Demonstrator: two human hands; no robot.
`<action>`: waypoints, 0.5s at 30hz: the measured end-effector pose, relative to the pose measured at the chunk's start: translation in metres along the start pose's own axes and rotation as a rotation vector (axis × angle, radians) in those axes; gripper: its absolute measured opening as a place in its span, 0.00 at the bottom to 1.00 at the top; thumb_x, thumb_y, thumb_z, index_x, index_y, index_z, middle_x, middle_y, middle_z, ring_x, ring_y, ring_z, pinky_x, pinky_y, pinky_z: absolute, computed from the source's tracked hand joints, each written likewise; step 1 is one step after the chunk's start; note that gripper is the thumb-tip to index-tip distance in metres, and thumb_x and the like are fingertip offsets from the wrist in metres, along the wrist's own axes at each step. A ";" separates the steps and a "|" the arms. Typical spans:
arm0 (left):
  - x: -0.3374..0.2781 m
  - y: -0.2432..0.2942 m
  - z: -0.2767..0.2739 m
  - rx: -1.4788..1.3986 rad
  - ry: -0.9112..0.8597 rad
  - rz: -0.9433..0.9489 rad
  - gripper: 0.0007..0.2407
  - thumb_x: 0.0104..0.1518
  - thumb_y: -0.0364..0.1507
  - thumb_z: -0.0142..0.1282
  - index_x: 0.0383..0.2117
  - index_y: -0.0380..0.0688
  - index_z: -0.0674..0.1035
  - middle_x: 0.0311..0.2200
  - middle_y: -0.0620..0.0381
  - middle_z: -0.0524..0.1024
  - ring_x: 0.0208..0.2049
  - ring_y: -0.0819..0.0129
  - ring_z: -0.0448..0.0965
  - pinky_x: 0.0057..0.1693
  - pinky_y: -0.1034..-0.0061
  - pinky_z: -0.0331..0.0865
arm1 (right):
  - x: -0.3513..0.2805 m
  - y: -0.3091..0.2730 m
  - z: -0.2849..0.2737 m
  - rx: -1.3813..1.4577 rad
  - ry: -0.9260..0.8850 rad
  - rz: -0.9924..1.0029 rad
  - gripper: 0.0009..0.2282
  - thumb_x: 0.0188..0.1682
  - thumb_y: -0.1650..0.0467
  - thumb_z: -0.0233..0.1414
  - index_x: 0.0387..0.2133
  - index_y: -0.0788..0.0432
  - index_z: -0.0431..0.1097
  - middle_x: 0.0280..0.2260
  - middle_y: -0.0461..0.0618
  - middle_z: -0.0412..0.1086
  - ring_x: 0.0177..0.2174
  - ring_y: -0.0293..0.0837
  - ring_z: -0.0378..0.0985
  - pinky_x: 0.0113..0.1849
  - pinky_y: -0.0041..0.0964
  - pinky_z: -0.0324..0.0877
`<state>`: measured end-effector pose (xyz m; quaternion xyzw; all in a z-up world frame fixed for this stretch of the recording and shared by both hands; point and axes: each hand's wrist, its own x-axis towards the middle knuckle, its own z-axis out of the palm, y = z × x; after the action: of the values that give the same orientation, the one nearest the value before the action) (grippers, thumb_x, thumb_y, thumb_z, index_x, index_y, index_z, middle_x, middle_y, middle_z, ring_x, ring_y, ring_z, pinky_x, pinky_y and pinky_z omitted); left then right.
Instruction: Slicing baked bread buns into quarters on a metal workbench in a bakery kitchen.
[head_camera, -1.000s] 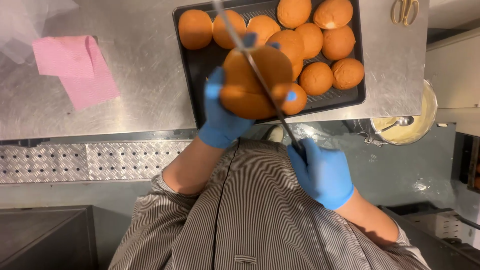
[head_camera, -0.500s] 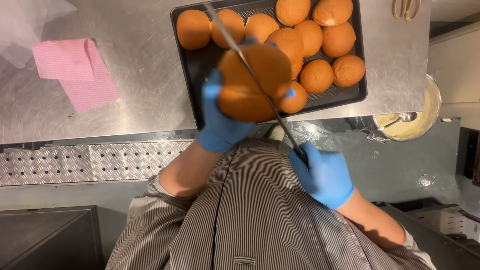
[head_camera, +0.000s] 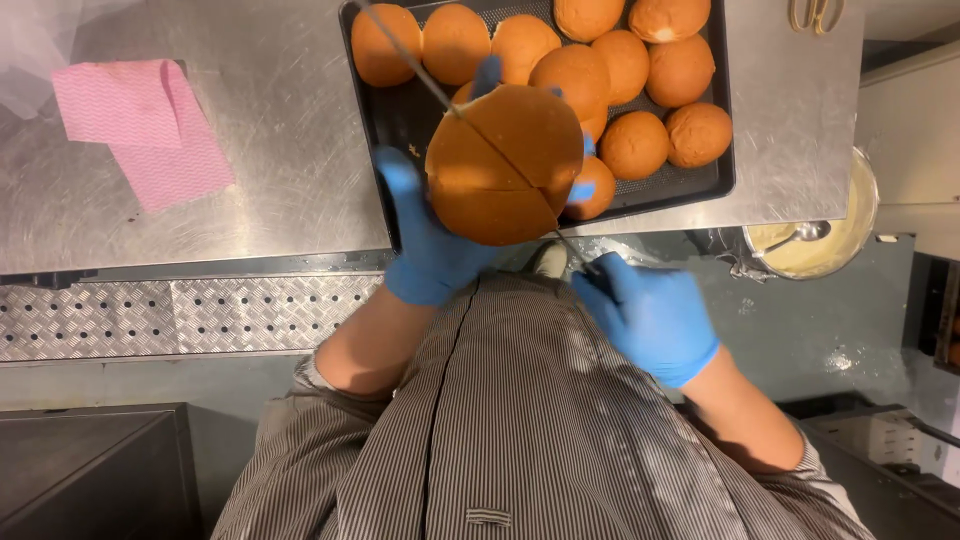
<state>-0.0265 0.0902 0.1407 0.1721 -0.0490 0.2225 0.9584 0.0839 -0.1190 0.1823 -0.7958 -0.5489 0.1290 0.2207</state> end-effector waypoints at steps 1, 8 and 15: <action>-0.002 0.006 -0.013 0.003 0.001 0.003 0.32 0.67 0.55 0.43 0.73 0.55 0.56 0.71 0.48 0.58 0.70 0.53 0.64 0.75 0.52 0.56 | 0.000 0.001 -0.007 0.002 -0.001 -0.004 0.10 0.49 0.69 0.59 0.27 0.63 0.68 0.17 0.54 0.71 0.16 0.53 0.74 0.20 0.45 0.66; -0.008 0.029 -0.043 -0.061 0.231 -0.200 0.34 0.69 0.53 0.35 0.74 0.41 0.56 0.72 0.47 0.55 0.72 0.51 0.58 0.78 0.51 0.48 | -0.019 -0.009 -0.046 0.005 0.066 0.016 0.07 0.45 0.71 0.60 0.29 0.63 0.70 0.19 0.54 0.71 0.19 0.53 0.75 0.23 0.42 0.68; 0.006 0.012 -0.041 -0.338 0.285 -0.125 0.30 0.69 0.48 0.33 0.71 0.41 0.57 0.70 0.47 0.59 0.70 0.47 0.60 0.76 0.48 0.50 | -0.008 -0.020 0.003 0.056 0.105 -0.141 0.05 0.47 0.76 0.55 0.33 0.68 0.69 0.22 0.59 0.72 0.19 0.54 0.75 0.22 0.41 0.68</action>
<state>-0.0261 0.1173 0.1068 -0.0214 0.0610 0.1734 0.9827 0.0639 -0.1197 0.1895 -0.7543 -0.5875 0.0865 0.2801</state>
